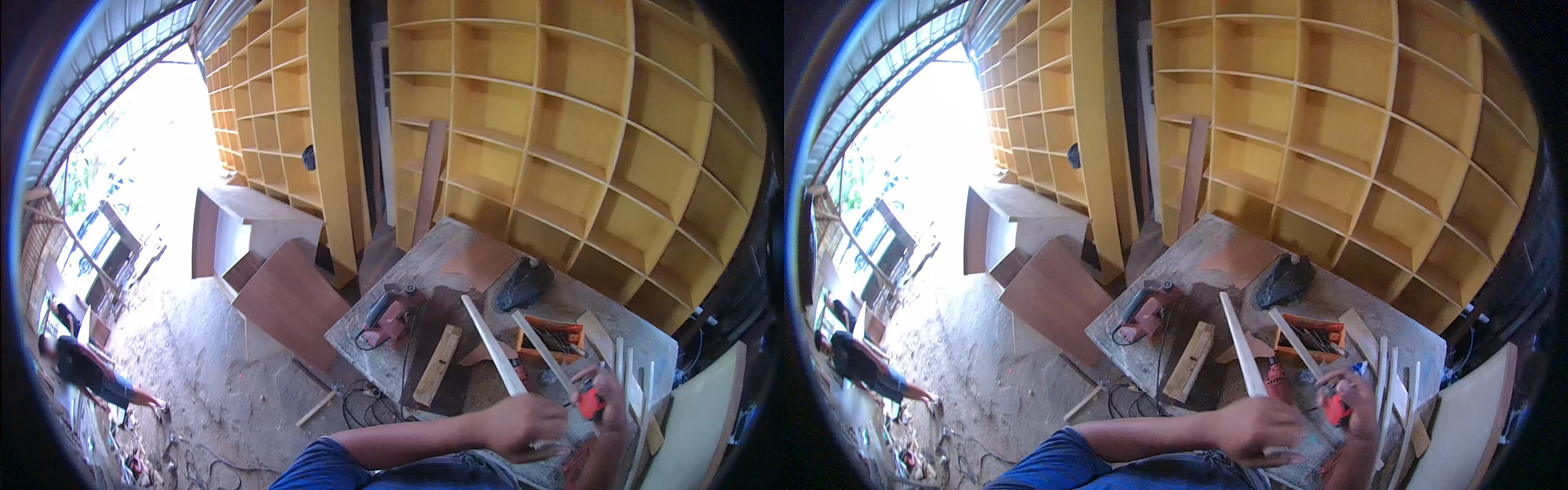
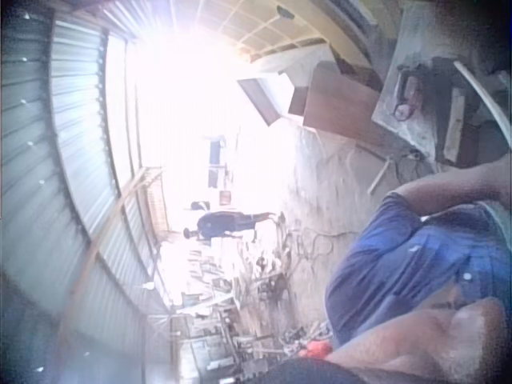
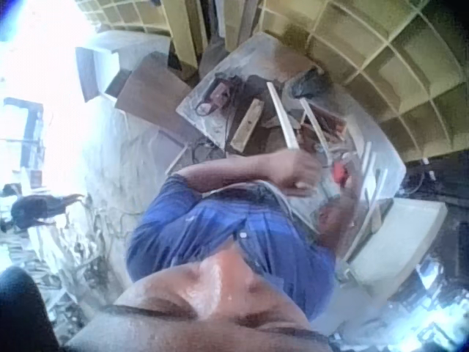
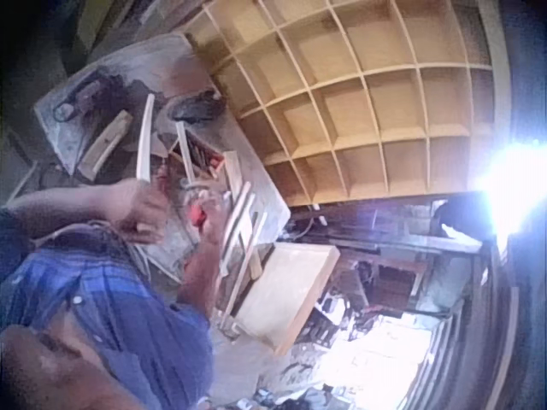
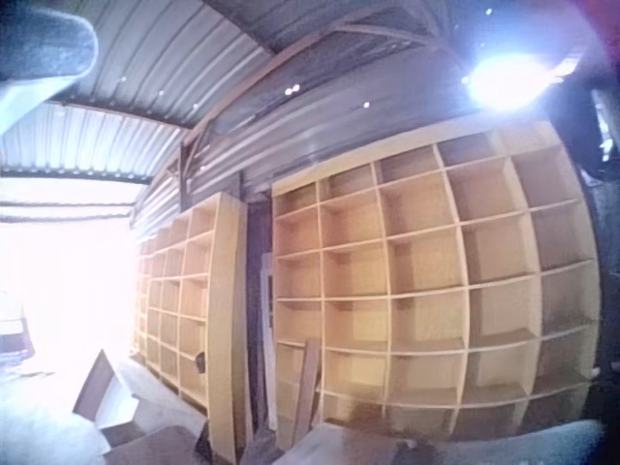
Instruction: The person measures and marks wooden strips using a tape measure and pencil, then assembles them into rectangular frames on a workbench. They repeatedly measure, mark, and fit the pieces together to form the frame structure.
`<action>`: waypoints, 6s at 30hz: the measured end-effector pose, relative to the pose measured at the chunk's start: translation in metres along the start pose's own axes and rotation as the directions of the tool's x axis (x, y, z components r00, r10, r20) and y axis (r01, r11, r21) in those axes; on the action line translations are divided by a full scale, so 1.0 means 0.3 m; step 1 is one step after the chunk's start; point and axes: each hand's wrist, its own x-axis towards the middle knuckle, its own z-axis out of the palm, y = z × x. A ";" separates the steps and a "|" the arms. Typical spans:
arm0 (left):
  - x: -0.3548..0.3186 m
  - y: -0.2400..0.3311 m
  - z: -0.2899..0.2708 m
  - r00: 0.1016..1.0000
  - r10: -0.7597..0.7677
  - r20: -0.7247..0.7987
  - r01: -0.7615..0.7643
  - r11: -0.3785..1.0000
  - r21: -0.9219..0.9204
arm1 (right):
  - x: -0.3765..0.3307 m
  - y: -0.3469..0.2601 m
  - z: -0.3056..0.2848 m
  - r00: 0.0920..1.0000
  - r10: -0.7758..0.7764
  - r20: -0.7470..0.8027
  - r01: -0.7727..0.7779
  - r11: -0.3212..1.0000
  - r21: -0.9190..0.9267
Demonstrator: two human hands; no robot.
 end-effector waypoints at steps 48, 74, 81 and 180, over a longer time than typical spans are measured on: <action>-0.524 -0.482 -0.235 0.302 -0.953 0.037 0.608 0.223 0.762 | 0.021 0.798 0.075 0.979 0.141 -0.145 -0.196 0.487 -0.851; -0.680 -0.227 -0.357 0.449 -0.892 0.048 0.606 0.344 0.717 | 0.205 1.214 0.377 0.743 0.652 0.152 -0.441 0.647 -0.622; -0.613 -0.496 -0.293 0.550 -0.750 0.367 0.191 0.541 0.819 | 0.088 1.209 0.342 0.806 0.591 -0.028 -0.539 0.714 -0.447; -0.629 -0.578 -0.312 0.618 -0.387 0.684 -0.011 0.866 0.500 | -0.306 0.880 0.673 0.701 0.466 -0.540 -0.457 0.875 0.161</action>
